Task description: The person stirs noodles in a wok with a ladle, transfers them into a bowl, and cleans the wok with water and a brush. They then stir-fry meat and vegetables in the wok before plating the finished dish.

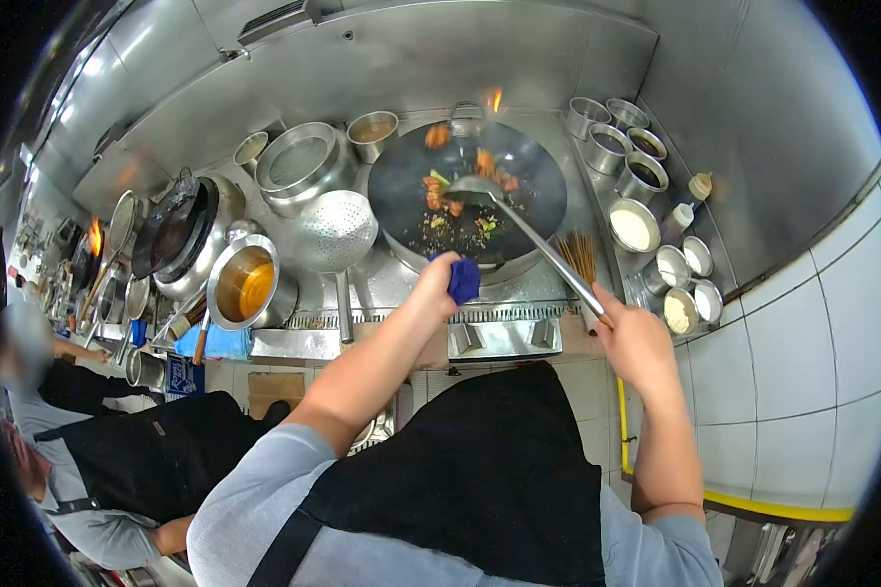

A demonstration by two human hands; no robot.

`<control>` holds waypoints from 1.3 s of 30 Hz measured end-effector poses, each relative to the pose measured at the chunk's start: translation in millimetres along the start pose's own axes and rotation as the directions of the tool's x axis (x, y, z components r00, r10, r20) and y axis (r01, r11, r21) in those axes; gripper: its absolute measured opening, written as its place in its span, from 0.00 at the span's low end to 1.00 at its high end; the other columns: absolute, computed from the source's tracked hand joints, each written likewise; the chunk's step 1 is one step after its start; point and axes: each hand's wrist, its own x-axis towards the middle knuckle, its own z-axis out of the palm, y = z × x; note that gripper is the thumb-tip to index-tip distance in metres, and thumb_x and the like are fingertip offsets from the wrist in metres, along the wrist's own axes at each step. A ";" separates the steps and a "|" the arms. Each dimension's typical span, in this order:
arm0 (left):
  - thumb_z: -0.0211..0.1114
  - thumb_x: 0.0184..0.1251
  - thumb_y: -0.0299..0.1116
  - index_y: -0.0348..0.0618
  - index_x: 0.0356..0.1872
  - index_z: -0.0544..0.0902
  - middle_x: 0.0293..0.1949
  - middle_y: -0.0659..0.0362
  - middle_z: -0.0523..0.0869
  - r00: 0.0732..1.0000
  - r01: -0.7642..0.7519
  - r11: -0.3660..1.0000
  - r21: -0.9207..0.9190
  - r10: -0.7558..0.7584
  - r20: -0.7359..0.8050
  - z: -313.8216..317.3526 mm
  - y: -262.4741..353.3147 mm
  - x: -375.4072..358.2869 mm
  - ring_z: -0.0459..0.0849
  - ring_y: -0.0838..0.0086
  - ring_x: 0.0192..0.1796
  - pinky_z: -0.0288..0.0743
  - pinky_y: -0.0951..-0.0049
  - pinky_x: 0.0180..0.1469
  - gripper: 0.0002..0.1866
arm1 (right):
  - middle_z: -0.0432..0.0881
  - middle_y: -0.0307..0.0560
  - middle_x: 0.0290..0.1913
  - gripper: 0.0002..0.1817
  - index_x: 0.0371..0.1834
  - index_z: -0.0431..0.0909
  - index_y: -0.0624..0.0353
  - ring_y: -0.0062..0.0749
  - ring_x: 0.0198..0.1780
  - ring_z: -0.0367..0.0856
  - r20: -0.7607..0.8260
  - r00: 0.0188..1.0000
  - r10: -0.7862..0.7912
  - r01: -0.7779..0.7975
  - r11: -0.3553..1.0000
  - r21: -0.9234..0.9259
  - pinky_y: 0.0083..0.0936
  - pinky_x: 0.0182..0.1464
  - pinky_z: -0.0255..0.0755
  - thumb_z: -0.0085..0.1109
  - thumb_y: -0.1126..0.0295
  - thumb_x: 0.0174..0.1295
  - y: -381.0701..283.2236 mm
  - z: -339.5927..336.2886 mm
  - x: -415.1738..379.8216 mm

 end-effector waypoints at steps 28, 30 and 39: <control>0.57 0.66 0.59 0.46 0.42 0.80 0.30 0.63 0.81 0.967 -0.151 0.986 -0.070 0.132 -0.218 -48.7 -42.6 -78.2 0.79 0.76 0.29 0.73 0.76 0.30 0.24 | 0.77 0.50 0.36 0.30 0.68 0.64 0.37 0.52 0.36 0.78 0.186 0.959 -0.215 0.245 0.956 -0.161 0.41 0.40 0.74 0.57 0.67 0.61 68.8 71.1 137.9; 0.57 0.67 0.57 0.45 0.41 0.79 0.30 0.63 0.82 0.965 -0.134 0.990 -0.045 0.120 -0.233 -63.7 -40.1 -83.2 0.80 0.76 0.30 0.74 0.74 0.31 0.23 | 0.75 0.52 0.49 0.30 0.65 0.68 0.45 0.46 0.50 0.75 -0.052 0.878 -0.476 0.456 0.864 -0.214 0.38 0.47 0.72 0.62 0.67 0.56 72.7 50.9 125.6; 0.60 0.67 0.52 0.41 0.46 0.78 0.34 0.58 0.83 0.938 -0.097 0.995 0.032 0.102 -0.330 -72.3 -28.9 -123.1 0.81 0.74 0.32 0.76 0.75 0.33 0.22 | 0.80 0.48 0.43 0.12 0.49 0.73 0.63 0.32 0.43 0.79 0.868 0.478 0.134 -0.859 -0.133 0.494 0.30 0.47 0.76 0.52 0.69 0.66 163.6 359.4 -25.1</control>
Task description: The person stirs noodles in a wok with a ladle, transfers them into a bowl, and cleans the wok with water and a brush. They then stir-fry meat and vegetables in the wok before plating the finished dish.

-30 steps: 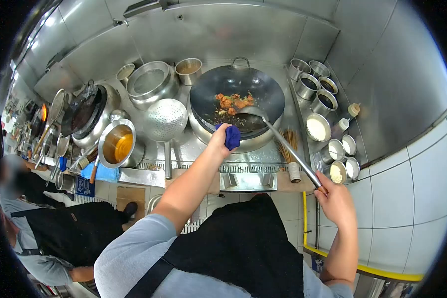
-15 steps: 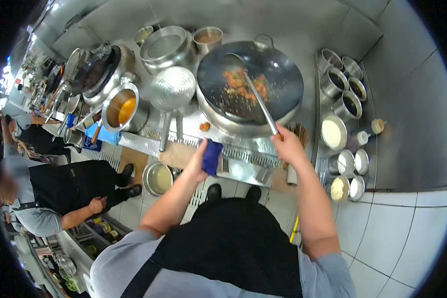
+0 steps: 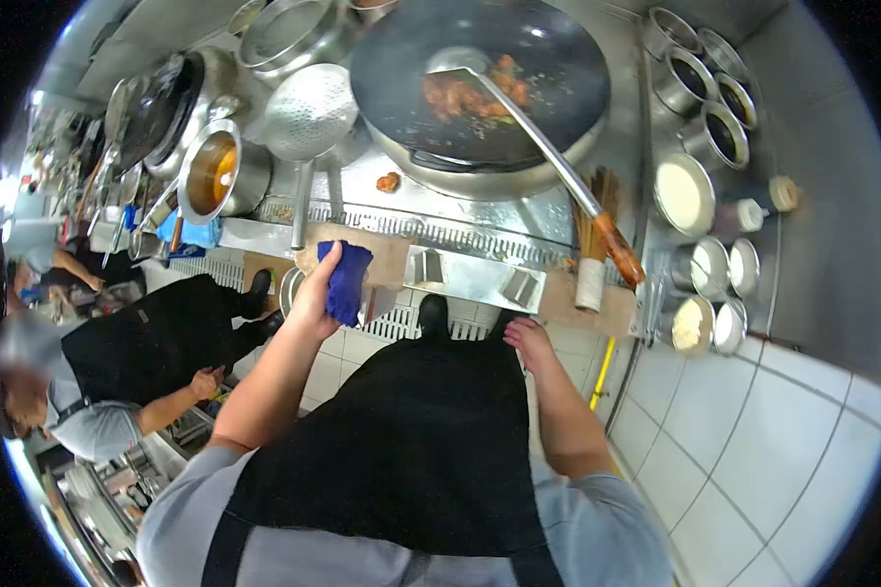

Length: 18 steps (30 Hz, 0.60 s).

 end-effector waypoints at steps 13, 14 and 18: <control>0.66 0.63 0.45 0.39 0.49 0.77 0.37 0.61 0.83 0.997 0.059 0.981 0.184 -0.049 -0.058 -42.6 31.3 0.5 0.81 0.77 0.34 0.75 0.77 0.35 0.22 | 0.83 0.45 0.41 0.19 0.57 0.72 0.56 0.30 0.38 0.82 0.116 0.988 0.105 0.015 0.675 -0.738 0.26 0.42 0.77 0.56 0.71 0.63 -8.9 76.8 19.4; 0.65 0.64 0.47 0.40 0.49 0.78 0.36 0.61 0.83 0.998 0.049 0.986 0.160 -0.040 -0.057 -41.6 29.4 7.4 0.81 0.76 0.32 0.75 0.76 0.34 0.22 | 0.83 0.46 0.36 0.16 0.54 0.74 0.59 0.29 0.33 0.81 0.301 0.954 0.022 0.212 0.658 -0.722 0.26 0.38 0.77 0.55 0.72 0.62 -24.7 93.8 -16.3; 0.56 0.67 0.57 0.41 0.49 0.78 0.38 0.55 0.83 0.975 0.081 0.997 0.006 -0.080 0.206 -32.8 20.3 42.7 0.82 0.71 0.36 0.76 0.72 0.38 0.27 | 0.81 0.47 0.27 0.11 0.44 0.79 0.63 0.28 0.27 0.80 0.620 0.764 -0.175 0.587 0.586 -0.558 0.28 0.32 0.73 0.56 0.70 0.61 -152.0 178.0 -176.7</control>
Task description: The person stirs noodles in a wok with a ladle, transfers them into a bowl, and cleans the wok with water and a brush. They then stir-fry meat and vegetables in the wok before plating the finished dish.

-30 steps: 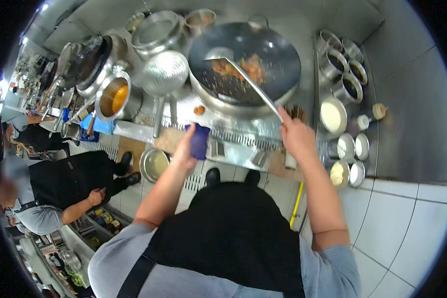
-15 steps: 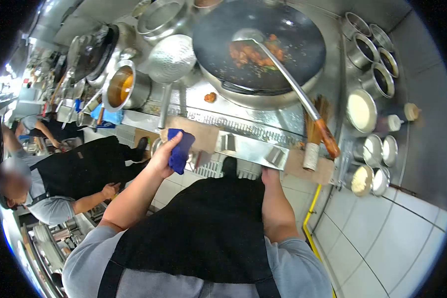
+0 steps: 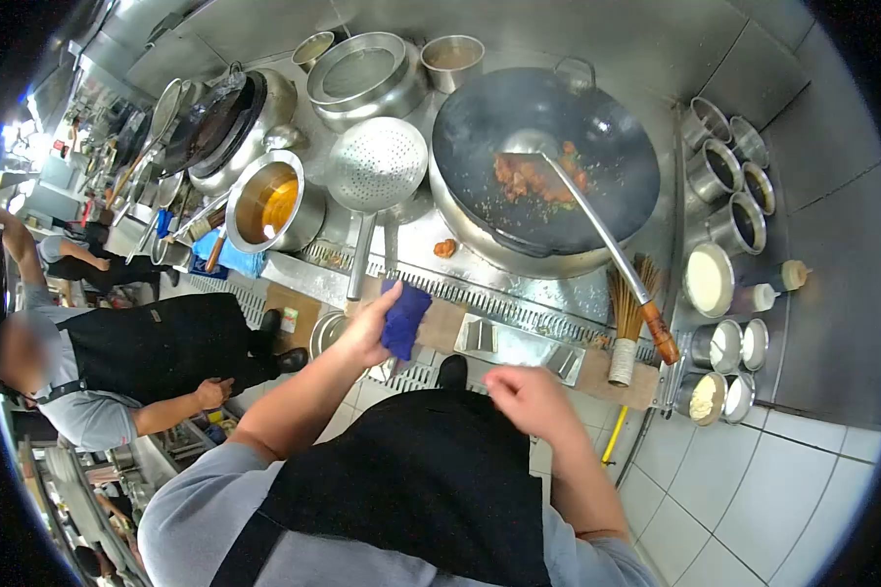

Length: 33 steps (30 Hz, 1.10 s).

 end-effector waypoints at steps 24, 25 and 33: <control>0.56 0.69 0.53 0.41 0.49 0.78 0.37 0.56 0.83 0.998 -0.044 0.966 -0.257 0.030 -0.060 -46.9 -42.3 -51.1 0.82 0.71 0.36 0.76 0.71 0.37 0.24 | 0.79 0.61 0.40 0.14 0.40 0.74 0.67 0.45 0.30 0.84 -0.278 0.819 -0.501 -0.119 0.326 -0.938 0.36 0.32 0.79 0.54 0.68 0.55 -89.4 25.0 180.8; 0.55 0.70 0.53 0.42 0.49 0.77 0.36 0.57 0.84 1.000 -0.012 0.967 -0.255 0.016 0.012 -41.2 -38.4 -36.3 0.82 0.71 0.34 0.78 0.72 0.36 0.23 | 0.78 0.61 0.43 0.21 0.50 0.70 0.69 0.50 0.32 0.83 -0.195 0.837 -0.511 -0.112 0.190 -0.975 0.38 0.33 0.79 0.53 0.66 0.58 -122.8 4.6 156.7; 0.43 0.72 0.61 0.40 0.53 0.73 0.45 0.55 0.83 0.884 -0.027 0.986 -0.162 0.099 0.457 88.4 21.0 54.1 0.83 0.65 0.48 0.79 0.62 0.51 0.31 | 0.76 0.60 0.47 0.33 0.68 0.60 0.59 0.50 0.49 0.78 -0.534 0.713 -0.454 -0.567 0.074 -0.820 0.40 0.50 0.74 0.58 0.68 0.57 -92.2 -111.3 43.1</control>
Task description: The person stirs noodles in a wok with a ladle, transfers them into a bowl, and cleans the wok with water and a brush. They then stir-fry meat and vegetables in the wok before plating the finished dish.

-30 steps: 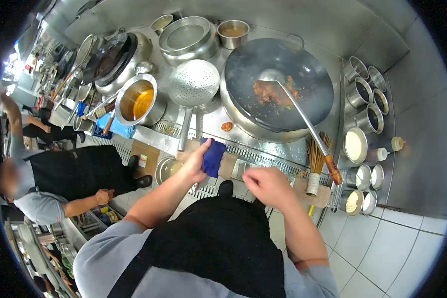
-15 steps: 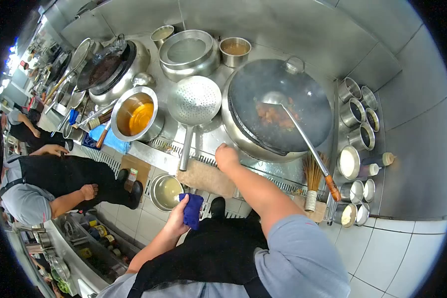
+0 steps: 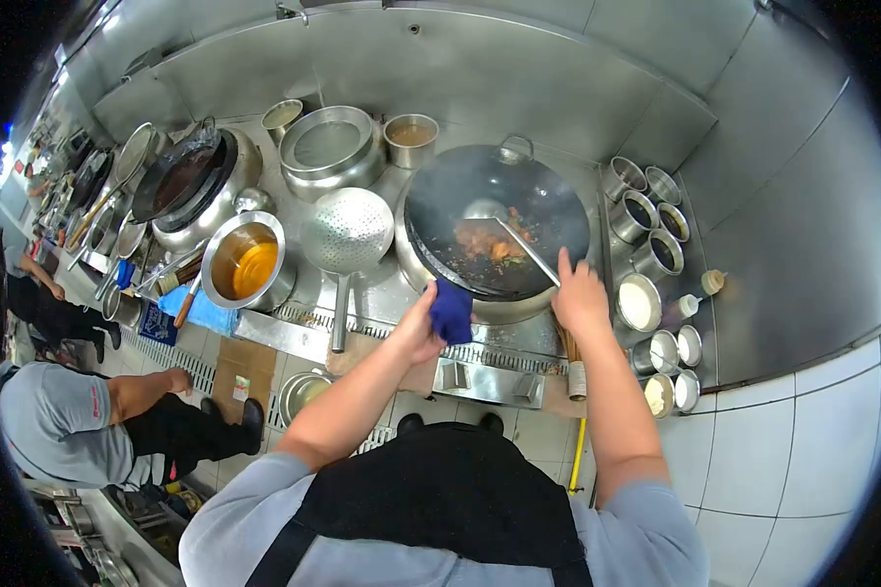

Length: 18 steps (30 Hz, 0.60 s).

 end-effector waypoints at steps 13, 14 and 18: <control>0.61 0.62 0.50 0.44 0.45 0.75 0.39 0.56 0.82 0.933 0.193 0.977 0.094 -0.153 -0.324 33.4 -2.8 64.8 0.83 0.64 0.38 0.79 0.57 0.47 0.21 | 0.81 0.60 0.36 0.27 0.68 0.64 0.47 0.56 0.37 0.81 0.106 0.940 0.324 -0.341 0.908 0.244 0.46 0.40 0.75 0.53 0.67 0.63 80.8 26.6 -113.9; 0.60 0.64 0.43 0.42 0.42 0.75 0.35 0.56 0.82 0.923 0.225 0.967 0.122 -0.172 -0.344 33.5 3.7 78.4 0.83 0.63 0.36 0.80 0.56 0.44 0.15 | 0.81 0.61 0.36 0.27 0.68 0.65 0.47 0.56 0.37 0.80 0.143 0.947 0.288 -0.315 0.919 0.238 0.46 0.40 0.75 0.52 0.68 0.63 84.1 14.0 -115.0; 0.55 0.62 0.31 0.40 0.39 0.74 0.32 0.55 0.80 0.882 0.010 0.996 0.088 0.032 -0.470 25.0 -34.7 95.6 0.82 0.62 0.34 0.81 0.58 0.40 0.07 | 0.82 0.59 0.39 0.29 0.68 0.65 0.35 0.56 0.38 0.80 0.324 0.944 0.066 -0.187 0.914 0.361 0.43 0.41 0.74 0.56 0.66 0.62 85.6 -91.3 -133.7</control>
